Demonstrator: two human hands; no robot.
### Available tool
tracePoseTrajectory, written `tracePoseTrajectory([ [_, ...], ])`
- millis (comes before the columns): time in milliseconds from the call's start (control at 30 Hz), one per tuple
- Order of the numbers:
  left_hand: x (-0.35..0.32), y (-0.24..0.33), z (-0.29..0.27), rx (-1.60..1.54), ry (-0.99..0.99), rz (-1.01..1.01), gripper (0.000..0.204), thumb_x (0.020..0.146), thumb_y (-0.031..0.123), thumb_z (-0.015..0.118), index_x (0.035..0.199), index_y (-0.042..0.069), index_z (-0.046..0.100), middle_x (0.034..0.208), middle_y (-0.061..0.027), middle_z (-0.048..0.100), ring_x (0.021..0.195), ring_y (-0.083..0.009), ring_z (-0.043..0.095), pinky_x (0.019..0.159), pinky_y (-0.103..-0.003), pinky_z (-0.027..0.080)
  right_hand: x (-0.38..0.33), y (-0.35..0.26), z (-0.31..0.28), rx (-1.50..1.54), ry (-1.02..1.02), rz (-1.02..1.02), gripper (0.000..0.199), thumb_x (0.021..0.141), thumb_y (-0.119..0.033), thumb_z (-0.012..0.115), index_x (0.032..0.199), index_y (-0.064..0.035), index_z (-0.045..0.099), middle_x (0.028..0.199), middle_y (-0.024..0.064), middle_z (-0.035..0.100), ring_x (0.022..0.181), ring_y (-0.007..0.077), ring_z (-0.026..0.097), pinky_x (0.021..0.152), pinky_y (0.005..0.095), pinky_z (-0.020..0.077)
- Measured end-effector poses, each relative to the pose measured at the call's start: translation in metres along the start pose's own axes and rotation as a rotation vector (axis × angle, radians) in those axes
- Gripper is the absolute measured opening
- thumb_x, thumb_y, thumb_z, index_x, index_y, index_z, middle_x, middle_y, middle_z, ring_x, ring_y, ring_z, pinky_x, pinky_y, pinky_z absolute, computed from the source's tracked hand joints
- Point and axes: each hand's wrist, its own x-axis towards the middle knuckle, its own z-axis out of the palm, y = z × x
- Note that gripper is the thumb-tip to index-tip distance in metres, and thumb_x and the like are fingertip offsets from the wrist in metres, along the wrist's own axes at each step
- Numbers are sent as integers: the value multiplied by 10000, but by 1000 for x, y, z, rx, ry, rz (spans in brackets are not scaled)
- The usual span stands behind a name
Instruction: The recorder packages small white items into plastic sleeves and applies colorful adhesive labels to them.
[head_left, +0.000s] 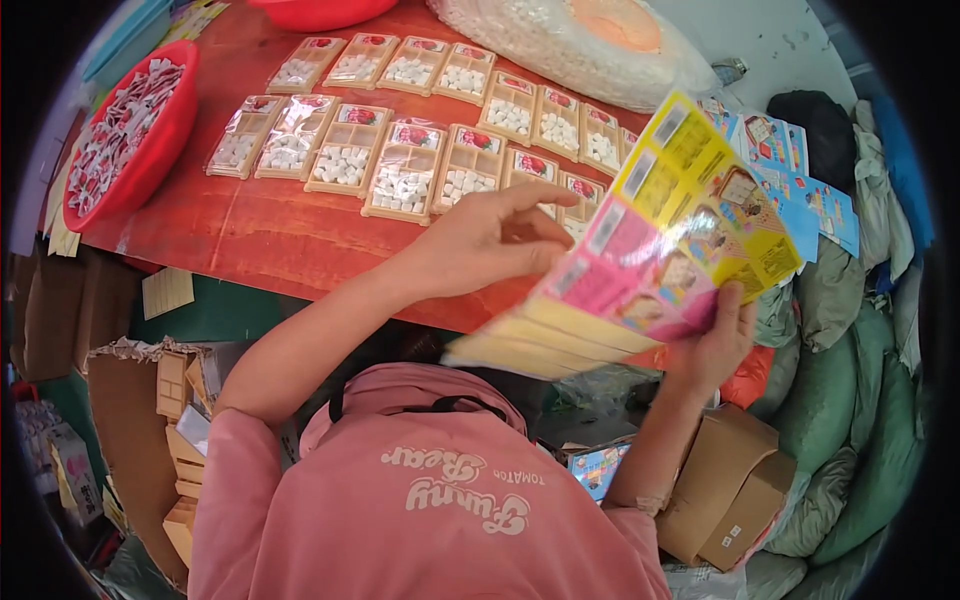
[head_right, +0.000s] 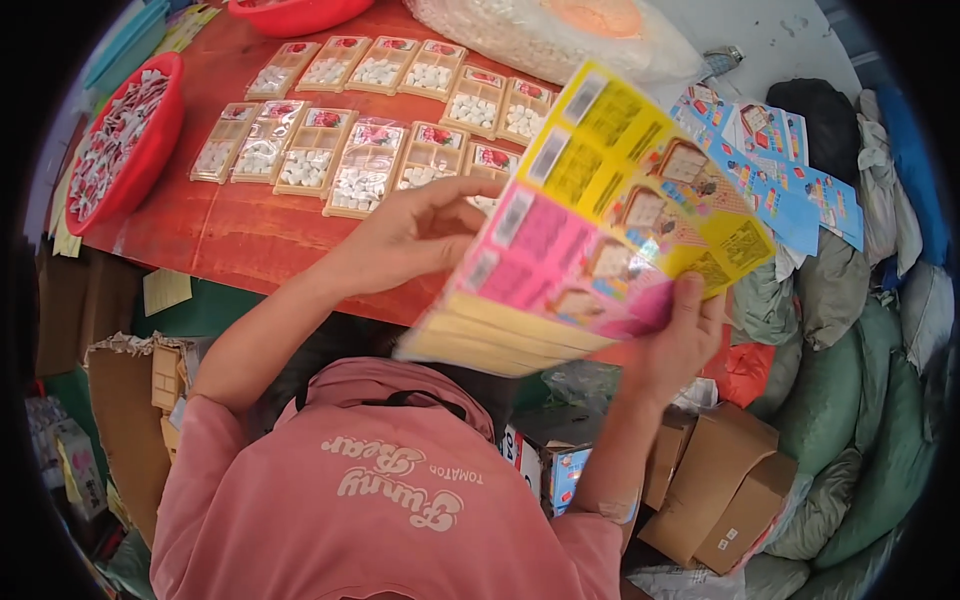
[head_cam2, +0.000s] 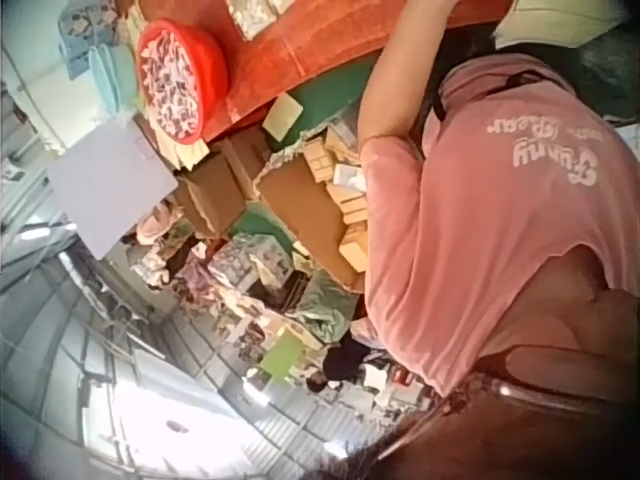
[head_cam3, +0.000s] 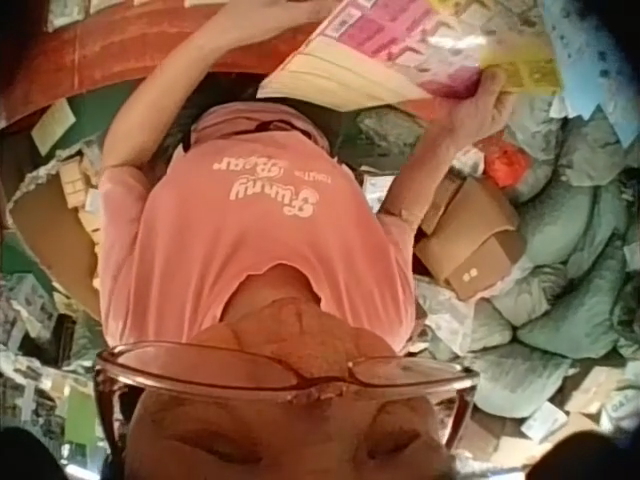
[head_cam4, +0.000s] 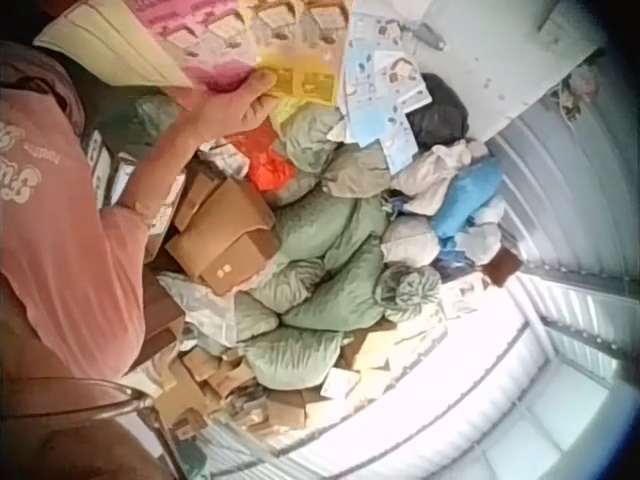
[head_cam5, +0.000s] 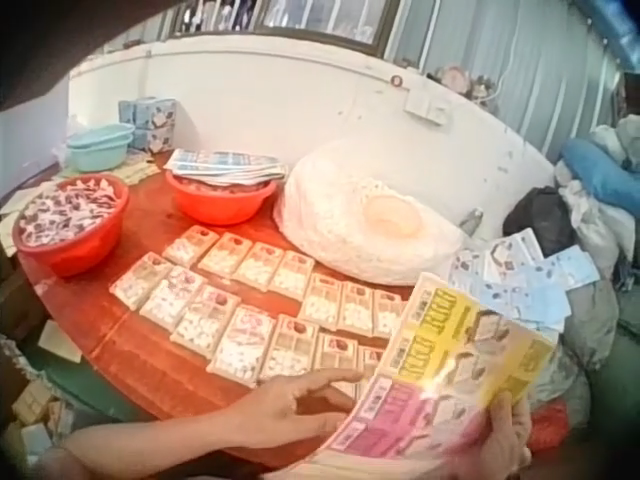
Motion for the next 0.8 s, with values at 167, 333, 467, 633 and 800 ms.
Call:
tracePoseTrajectory([
  [167, 19, 24, -23, 171, -67, -84, 219, 884, 206, 537, 952, 14, 620, 741, -25, 638, 731, -46, 566, 671, -208, 457, -68, 43, 24, 432, 41, 257, 378, 912, -148, 488, 1253, -16, 392, 1207, 118, 501, 1080, 227, 514, 911, 385, 431],
  [333, -1, 20, -38, 535, -145, -211, 351, 839, 337, 584, 824, -11, 624, 640, -80, 584, 564, -126, 495, 538, -290, 406, -120, 79, 13, 629, 62, 541, 397, 929, -163, 448, 1297, -54, 350, 1253, 103, 469, 1141, 213, 467, 965, 390, 388],
  [467, -21, -19, -37, 509, -24, -150, 258, 758, 230, 651, 791, -22, 610, 602, -133, 545, 551, -143, 506, 536, -321, 406, -142, 81, 0, 614, 28, 665, 357, 935, -153, 431, 1268, -34, 378, 1240, 99, 480, 1138, 197, 466, 958, 368, 394],
  [633, -17, -37, -22, 598, 32, -196, 239, 733, 202, 664, 779, -27, 615, 623, -157, 566, 583, -181, 571, 547, -327, 430, -126, 62, -58, -794, -400, 680, 252, 870, -222, 573, 708, -29, 586, 561, 23, 580, 472, 105, 520, 437, 236, 406],
  [800, -6, -42, -12, 405, -81, -420, 187, 773, 161, 597, 793, -22, 628, 646, -18, 581, 614, -61, 505, 550, -233, 403, -100, 27, -5, -545, -247, 293, 152, 846, -129, 584, 823, 21, 599, 681, 69, 588, 558, 81, 561, 451, 255, 428],
])
